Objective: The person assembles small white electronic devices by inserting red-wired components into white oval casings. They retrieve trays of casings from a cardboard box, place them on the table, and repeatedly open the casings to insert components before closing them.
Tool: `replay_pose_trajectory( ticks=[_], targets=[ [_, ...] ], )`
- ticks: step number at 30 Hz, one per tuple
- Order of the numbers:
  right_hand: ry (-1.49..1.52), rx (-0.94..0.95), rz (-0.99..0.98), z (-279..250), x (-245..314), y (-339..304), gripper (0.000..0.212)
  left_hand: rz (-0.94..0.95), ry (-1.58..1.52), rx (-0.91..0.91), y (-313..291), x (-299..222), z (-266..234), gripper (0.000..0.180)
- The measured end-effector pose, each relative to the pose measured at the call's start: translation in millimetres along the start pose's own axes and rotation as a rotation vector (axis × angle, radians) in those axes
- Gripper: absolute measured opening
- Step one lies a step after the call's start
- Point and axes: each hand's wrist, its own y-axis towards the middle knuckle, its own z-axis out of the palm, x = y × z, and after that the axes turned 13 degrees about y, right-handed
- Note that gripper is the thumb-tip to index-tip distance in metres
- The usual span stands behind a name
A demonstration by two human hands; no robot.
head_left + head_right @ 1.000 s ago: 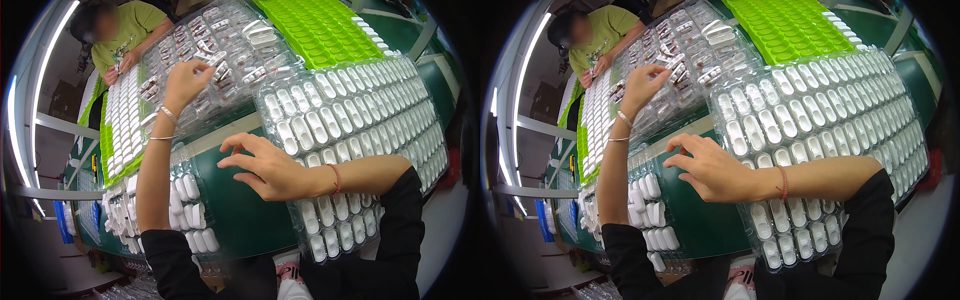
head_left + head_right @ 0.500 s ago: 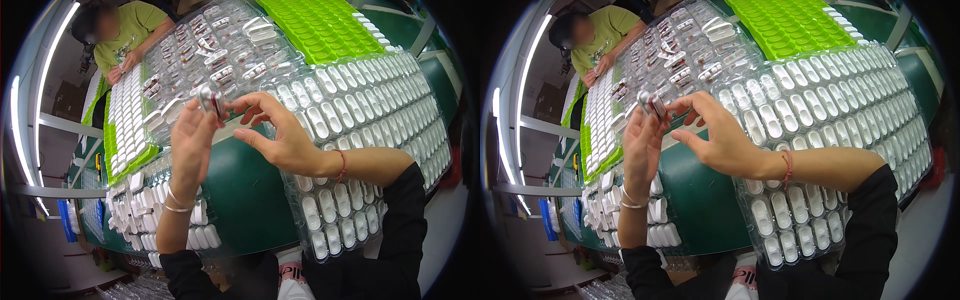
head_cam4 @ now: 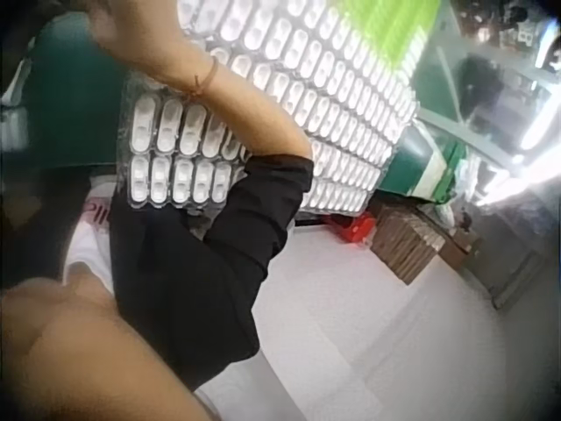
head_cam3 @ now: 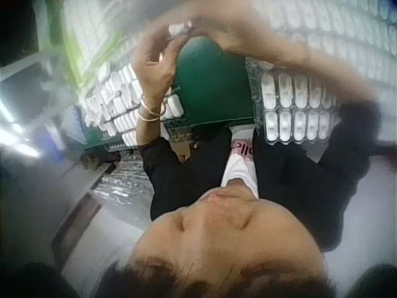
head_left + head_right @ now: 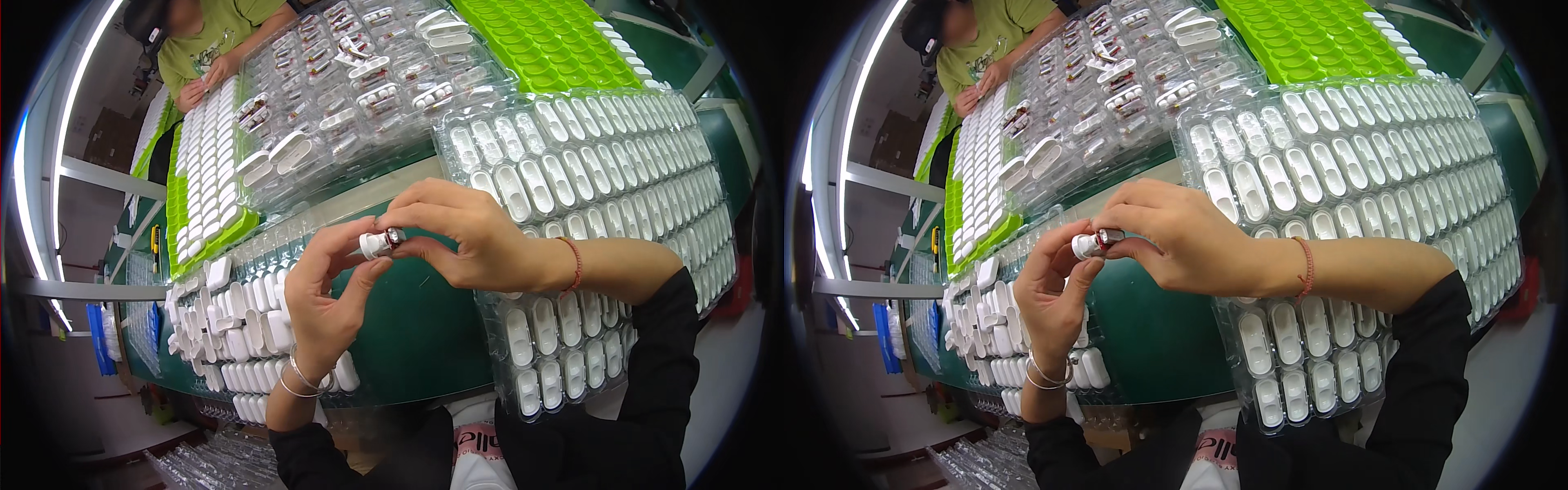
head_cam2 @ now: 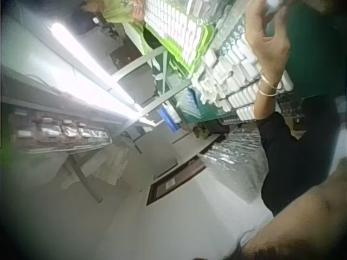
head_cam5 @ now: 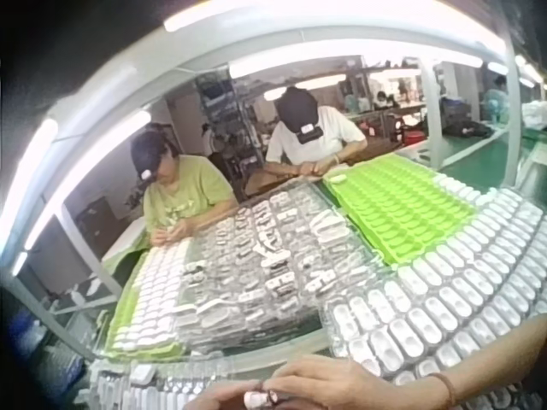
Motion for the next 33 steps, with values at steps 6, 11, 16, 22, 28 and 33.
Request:
replay_pose_trajectory(
  ticks=[6,11,16,22,28,33],
  targets=[
    [0.226,0.053,0.239,0,1,2,0.028,-0.072,-0.083,-0.063,-5,4,2,0.032],
    [0.312,0.087,0.288,-2,3,1,0.026,0.004,-0.161,-0.008,-10,11,0,0.032],
    [0.339,-0.01,0.309,4,12,-2,0.016,0.06,-0.156,-0.094,-19,15,17,0.029],
    [0.296,-0.02,0.385,2,21,-1,0.024,0.027,-0.264,-0.164,-17,9,30,0.029],
    [0.286,-0.086,0.419,-6,24,6,0.02,-0.056,-0.392,-0.157,-3,-6,37,0.025],
    [0.447,-0.001,0.514,-13,13,16,0.012,-0.082,-0.278,0.077,15,-2,5,0.025]
  ],
)
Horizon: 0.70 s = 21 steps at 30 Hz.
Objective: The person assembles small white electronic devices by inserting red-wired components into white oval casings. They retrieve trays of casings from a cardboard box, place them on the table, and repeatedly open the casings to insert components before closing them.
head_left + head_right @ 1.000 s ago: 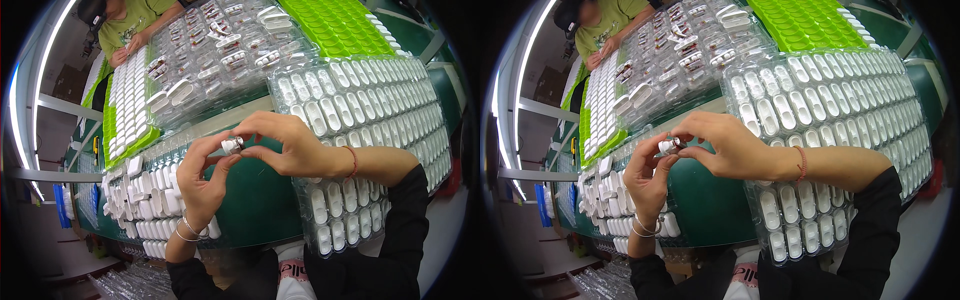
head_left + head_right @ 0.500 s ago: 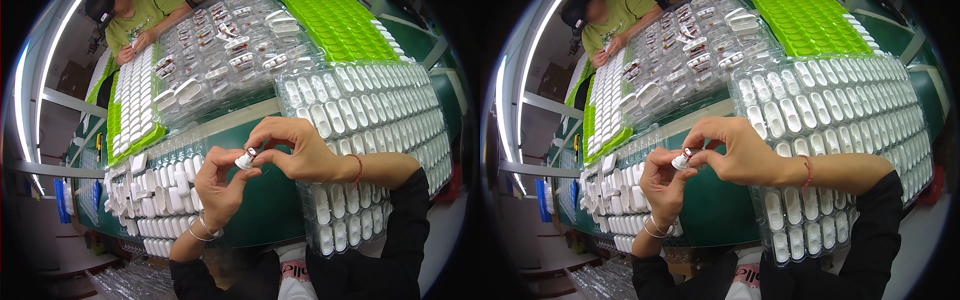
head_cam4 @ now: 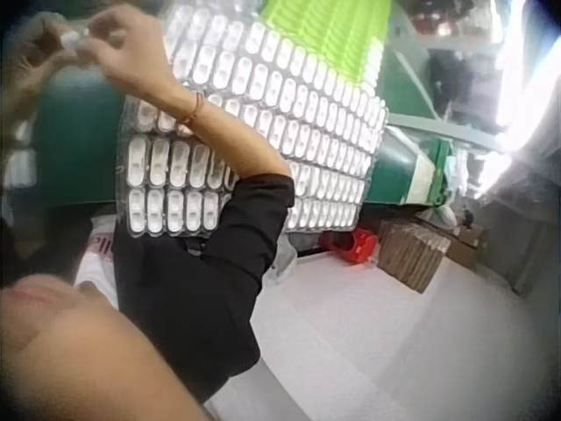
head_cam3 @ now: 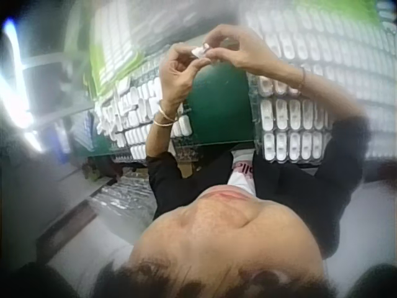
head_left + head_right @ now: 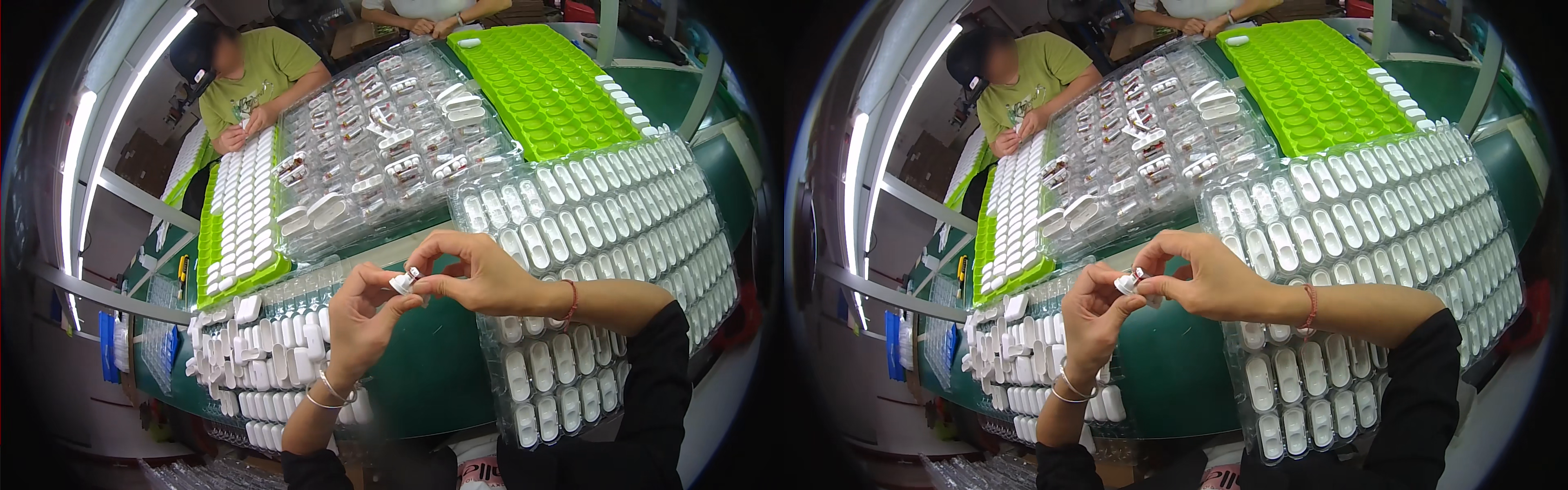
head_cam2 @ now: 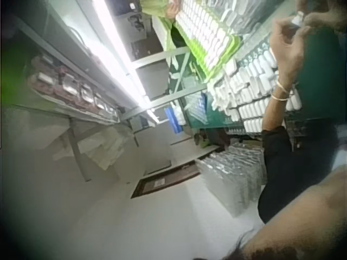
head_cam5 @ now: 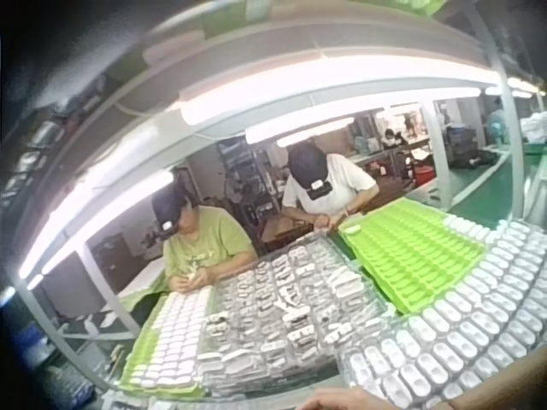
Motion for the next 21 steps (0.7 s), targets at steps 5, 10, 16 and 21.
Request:
replay_pose_trajectory(
  ticks=[5,10,16,21],
  targets=[
    [-0.063,0.059,-0.095,1,4,-1,0.015,0.065,0.164,0.065,0,-5,-12,0.029],
    [-0.139,0.008,-0.223,4,-1,-4,0.013,0.058,0.066,-0.026,-7,0,5,0.028],
    [-0.128,-0.031,-0.112,2,0,-5,0.016,0.035,-0.107,-0.039,-8,6,20,0.026],
    [-0.09,0.062,-0.145,-3,-4,-2,0.018,0.043,-0.048,0.137,2,5,-2,0.028]
  ],
)
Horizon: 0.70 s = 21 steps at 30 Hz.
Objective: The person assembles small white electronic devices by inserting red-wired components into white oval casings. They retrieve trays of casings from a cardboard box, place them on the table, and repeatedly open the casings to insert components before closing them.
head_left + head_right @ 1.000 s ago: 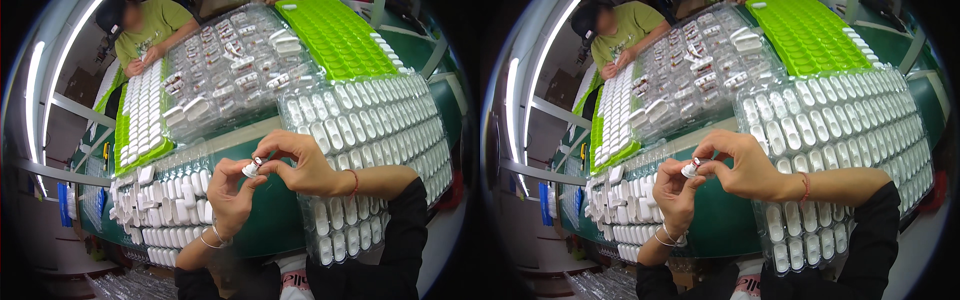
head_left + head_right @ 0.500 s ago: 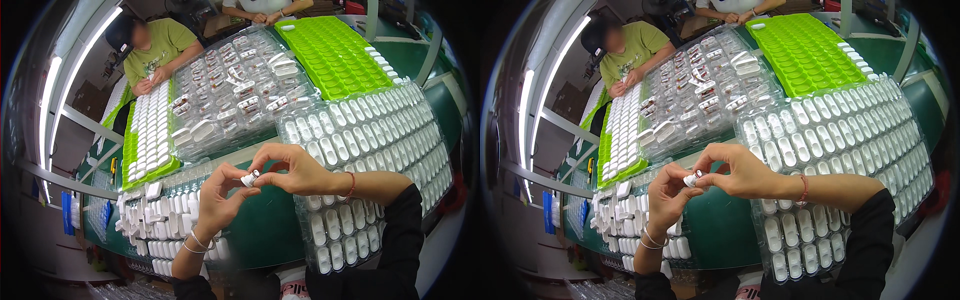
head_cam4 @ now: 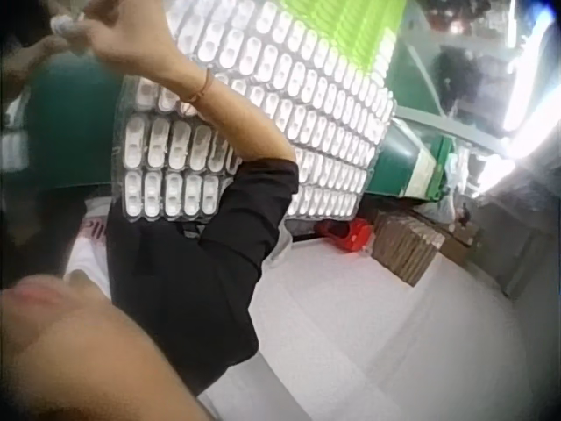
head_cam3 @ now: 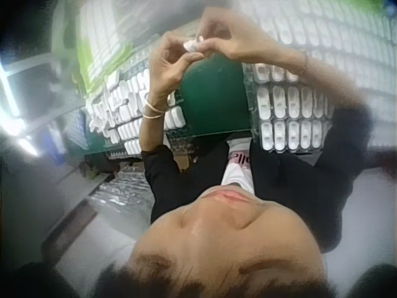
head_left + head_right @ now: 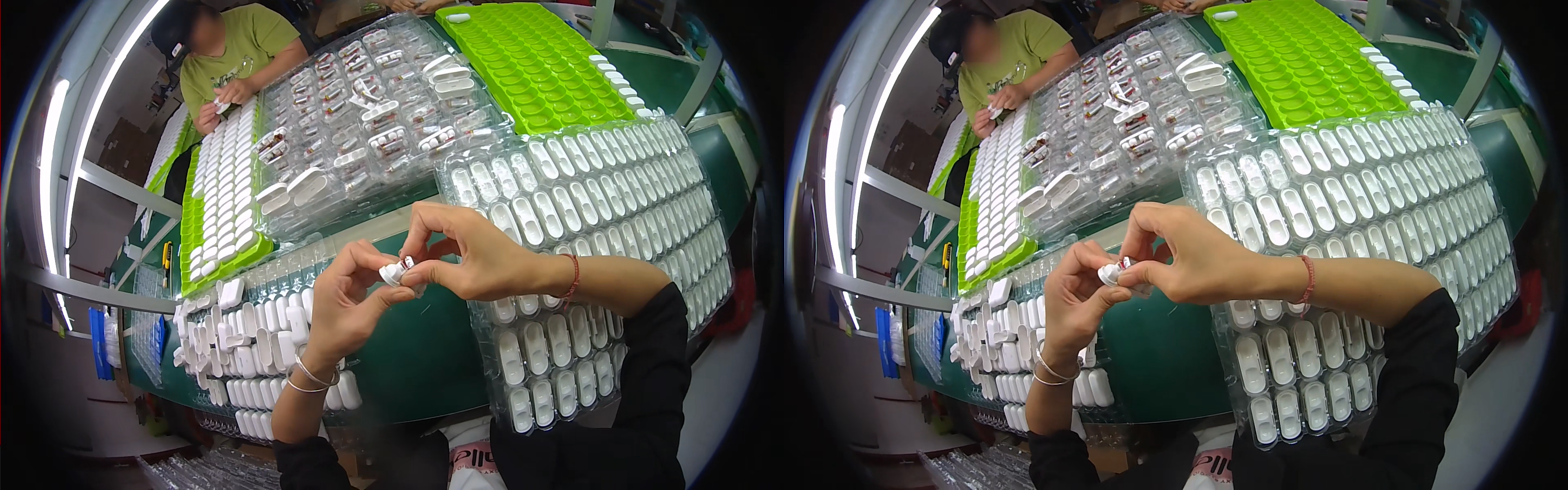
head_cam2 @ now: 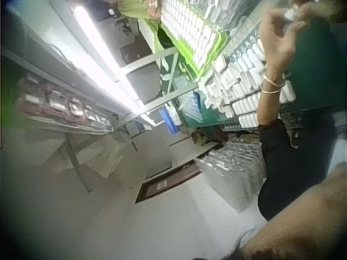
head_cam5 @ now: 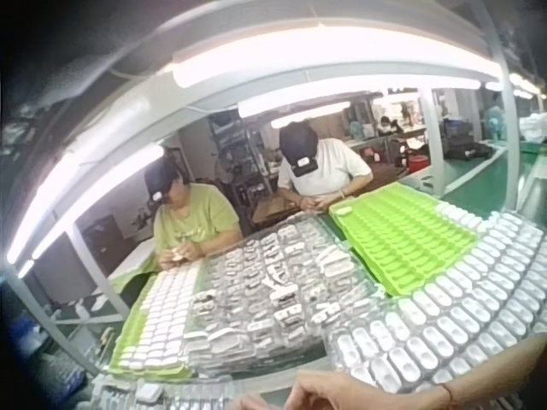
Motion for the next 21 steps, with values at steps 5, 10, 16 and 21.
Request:
replay_pose_trajectory(
  ticks=[5,10,16,21],
  targets=[
    [-0.215,-0.108,-0.082,15,7,-11,0.018,0.052,0.046,-0.114,-8,-4,15,0.028],
    [-0.152,-0.064,-0.049,12,7,-12,0.016,0.091,-0.017,-0.129,-8,-1,20,0.028],
    [-0.034,0.062,0.039,7,13,-1,0.02,0.09,0.164,-0.069,-10,-10,-5,0.031],
    [-0.05,0.095,0.059,9,14,0,0.021,0.062,0.133,-0.04,-12,-9,-10,0.032]
  ],
)
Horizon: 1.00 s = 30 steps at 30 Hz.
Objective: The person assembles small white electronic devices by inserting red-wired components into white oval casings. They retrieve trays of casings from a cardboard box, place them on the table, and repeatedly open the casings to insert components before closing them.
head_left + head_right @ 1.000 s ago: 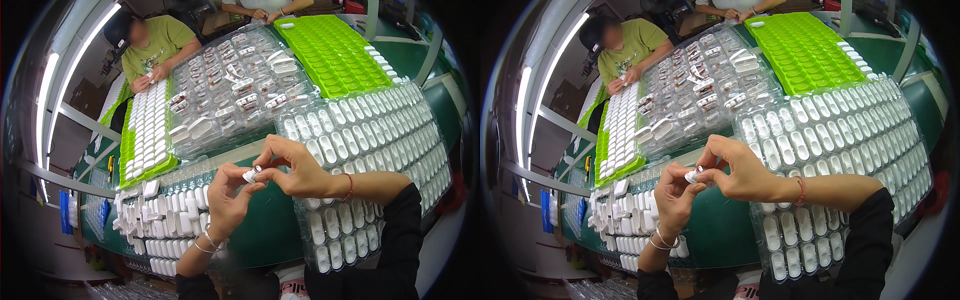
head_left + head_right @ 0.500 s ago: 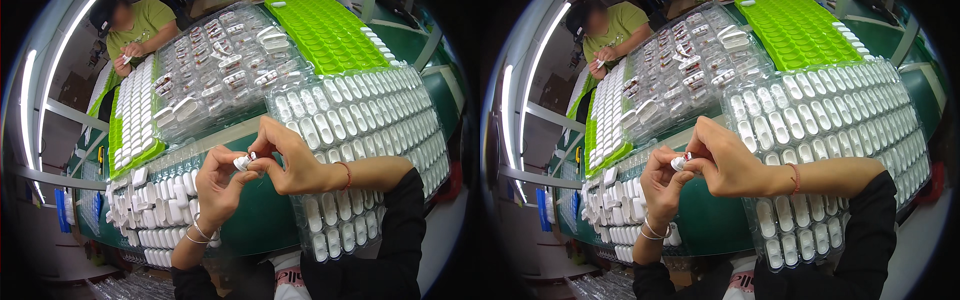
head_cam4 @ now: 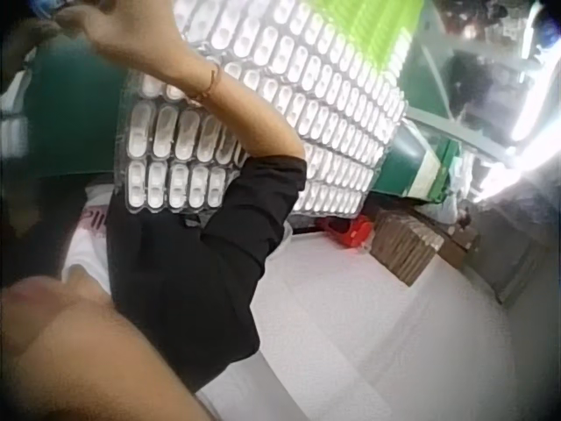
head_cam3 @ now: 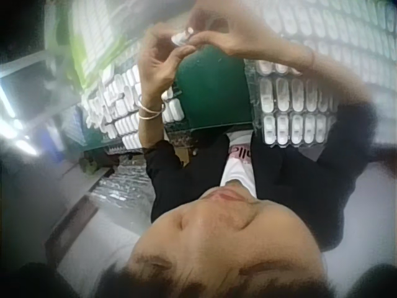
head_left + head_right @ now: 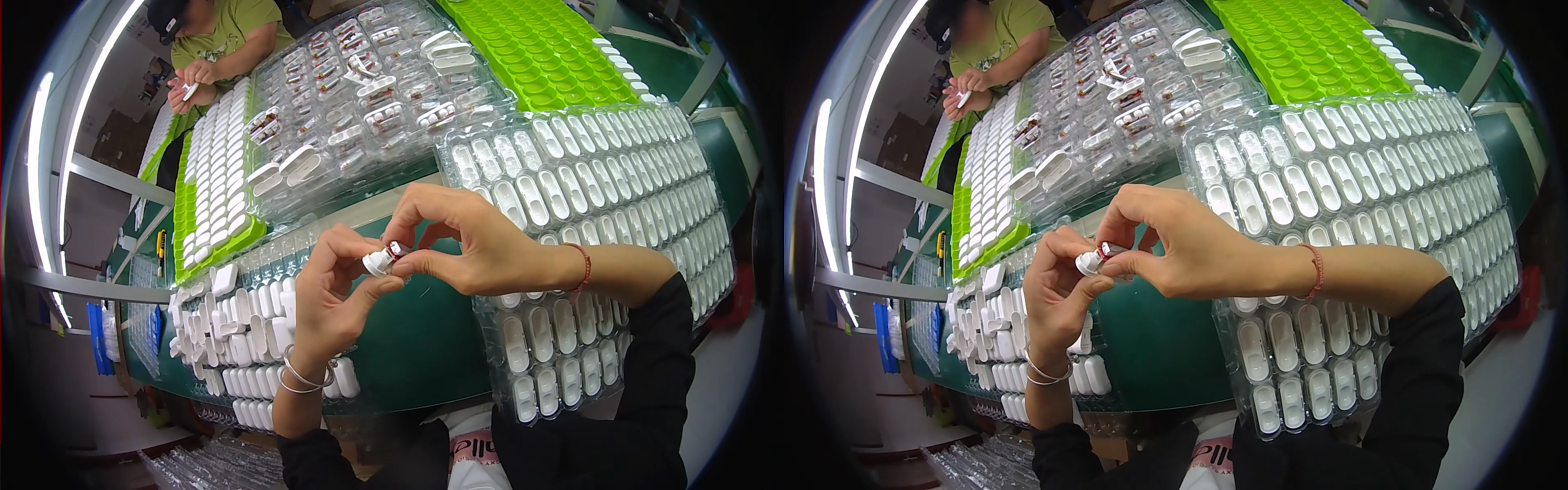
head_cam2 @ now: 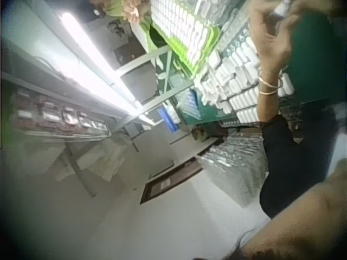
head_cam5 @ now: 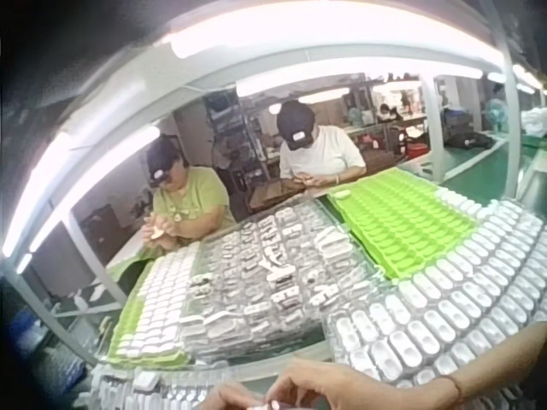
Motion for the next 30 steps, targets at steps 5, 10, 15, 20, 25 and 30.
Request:
replay_pose_trajectory(
  ticks=[5,10,15,20,25,30],
  targets=[
    [-0.006,-0.083,-0.127,7,-9,-5,0.02,0.055,0.005,0.052,-1,4,2,0.033],
    [-0.131,-0.074,-0.12,7,-3,-11,0.02,0.086,-0.034,-0.078,-13,12,25,0.032],
    [-0.14,-0.131,-0.144,11,-2,-16,0.021,0.021,-0.157,-0.114,-12,3,35,0.03],
    [-0.164,-0.2,-0.259,14,-5,-19,0.02,0.02,-0.219,-0.146,-10,9,37,0.029],
    [-0.028,-0.28,-0.184,6,-8,-7,0.024,0.081,-0.071,-0.269,-9,4,35,0.031],
    [0.301,-0.378,0.011,9,-8,-4,0.027,0.22,0.083,-0.361,-14,9,36,0.034]
  ],
)
